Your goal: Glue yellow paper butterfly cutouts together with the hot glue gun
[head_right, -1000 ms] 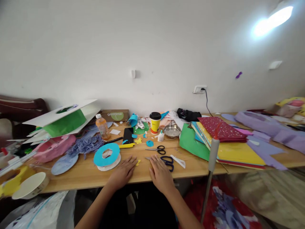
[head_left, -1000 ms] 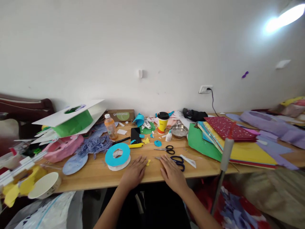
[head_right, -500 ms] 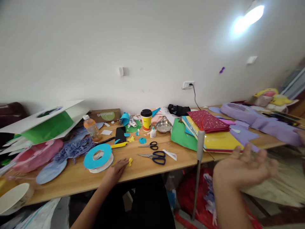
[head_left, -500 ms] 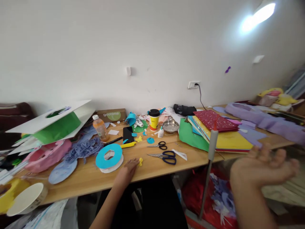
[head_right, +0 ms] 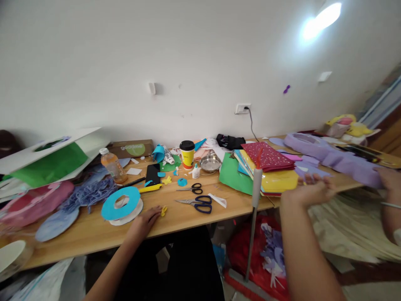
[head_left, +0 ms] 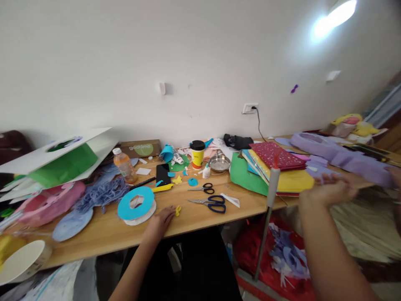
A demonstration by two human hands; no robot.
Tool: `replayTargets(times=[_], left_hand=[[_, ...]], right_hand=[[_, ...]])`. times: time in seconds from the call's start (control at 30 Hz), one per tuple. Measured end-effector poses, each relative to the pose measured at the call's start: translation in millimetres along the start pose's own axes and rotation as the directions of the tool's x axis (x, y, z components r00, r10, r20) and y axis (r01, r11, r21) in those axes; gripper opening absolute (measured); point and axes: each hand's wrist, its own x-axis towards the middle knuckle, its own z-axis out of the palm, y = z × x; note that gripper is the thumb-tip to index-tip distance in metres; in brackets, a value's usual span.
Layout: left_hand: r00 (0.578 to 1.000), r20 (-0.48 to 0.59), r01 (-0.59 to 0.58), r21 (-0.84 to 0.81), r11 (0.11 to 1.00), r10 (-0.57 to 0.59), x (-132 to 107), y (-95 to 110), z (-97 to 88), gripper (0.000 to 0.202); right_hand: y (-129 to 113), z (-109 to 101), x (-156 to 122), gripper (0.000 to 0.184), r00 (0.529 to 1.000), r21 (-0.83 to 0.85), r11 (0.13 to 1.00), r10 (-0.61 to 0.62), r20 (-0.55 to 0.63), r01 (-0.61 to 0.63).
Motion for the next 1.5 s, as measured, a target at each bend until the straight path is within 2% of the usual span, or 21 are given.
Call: replayTargets(times=[0.07,0.1,0.13,0.2,0.23,0.27,0.3,0.37,0.43,0.47,0.57,0.63,0.77,1.0,1.23,1.5], left_hand=[[0.999,-0.019,0.028,0.003,1.000,-0.028,-3,3,1.9,0.030],[0.999,-0.030,0.044,0.006,0.999,-0.043,-4,5,2.4,0.030],[0.998,-0.039,0.057,0.010,0.998,-0.057,-5,6,2.4,0.030],[0.997,-0.045,0.067,0.019,0.998,-0.066,-5,9,1.1,0.029],[0.997,-0.046,0.065,0.023,0.998,-0.064,-5,10,0.0,0.028],[0.997,-0.047,0.062,0.027,0.998,-0.061,-5,11,-1.4,0.028],[0.997,-0.047,0.059,0.030,0.998,-0.057,-5,12,-2.6,0.028],[0.997,-0.048,0.060,0.034,0.998,-0.058,-5,14,-4.2,0.028],[0.996,-0.050,0.074,0.031,0.997,-0.073,-6,14,-4.0,0.028],[0.995,-0.052,0.086,0.028,0.996,-0.084,-6,14,-3.2,0.028],[0.991,-0.063,0.120,0.017,0.993,-0.119,-7,12,-0.5,0.030],[0.989,-0.071,0.129,0.014,0.992,-0.128,-7,12,0.2,0.030],[0.987,-0.103,0.128,0.030,0.991,-0.124,-9,14,-0.8,0.030],[0.973,-0.193,0.151,0.095,0.984,-0.131,-11,16,-3.0,0.037],[0.995,-0.097,0.053,0.150,0.987,-0.039,-10,19,-4.4,0.034],[0.999,-0.036,-0.020,0.229,0.973,0.029,-13,30,-8.7,0.044]], right_hand=[[-28,31,-59,0.052,0.981,-0.043,0.994,-0.095,0.166,0.104],[-41,47,-93,0.042,0.950,-0.069,0.989,-0.104,0.296,0.129],[-52,64,-126,0.027,0.883,-0.099,0.986,-0.074,0.464,0.135],[-62,98,-187,0.023,0.676,-0.147,0.980,0.018,0.737,0.134],[-59,114,-212,0.025,0.539,-0.175,0.973,0.066,0.840,0.153],[-51,129,-232,0.025,0.445,-0.202,0.963,0.105,0.890,0.176],[-38,141,-248,0.022,0.412,-0.223,0.956,0.128,0.902,0.190],[-8,157,-268,0.022,0.400,-0.287,0.935,0.186,0.897,0.210],[18,162,-278,0.022,0.388,-0.340,0.914,0.238,0.891,0.221],[27,161,-282,0.023,0.366,-0.351,0.909,0.255,0.895,0.226],[36,154,-288,0.029,0.269,-0.340,0.910,0.275,0.923,0.238],[35,151,-290,0.028,0.224,-0.334,0.910,0.283,0.933,0.243],[33,153,-290,0.024,0.221,-0.356,0.899,0.304,0.927,0.257],[35,154,-292,0.021,0.275,-0.400,0.875,0.327,0.904,0.272],[35,150,-295,0.019,0.350,-0.475,0.835,0.372,0.860,0.279],[34,149,-295,0.022,0.339,-0.471,0.827,0.367,0.866,0.307]])
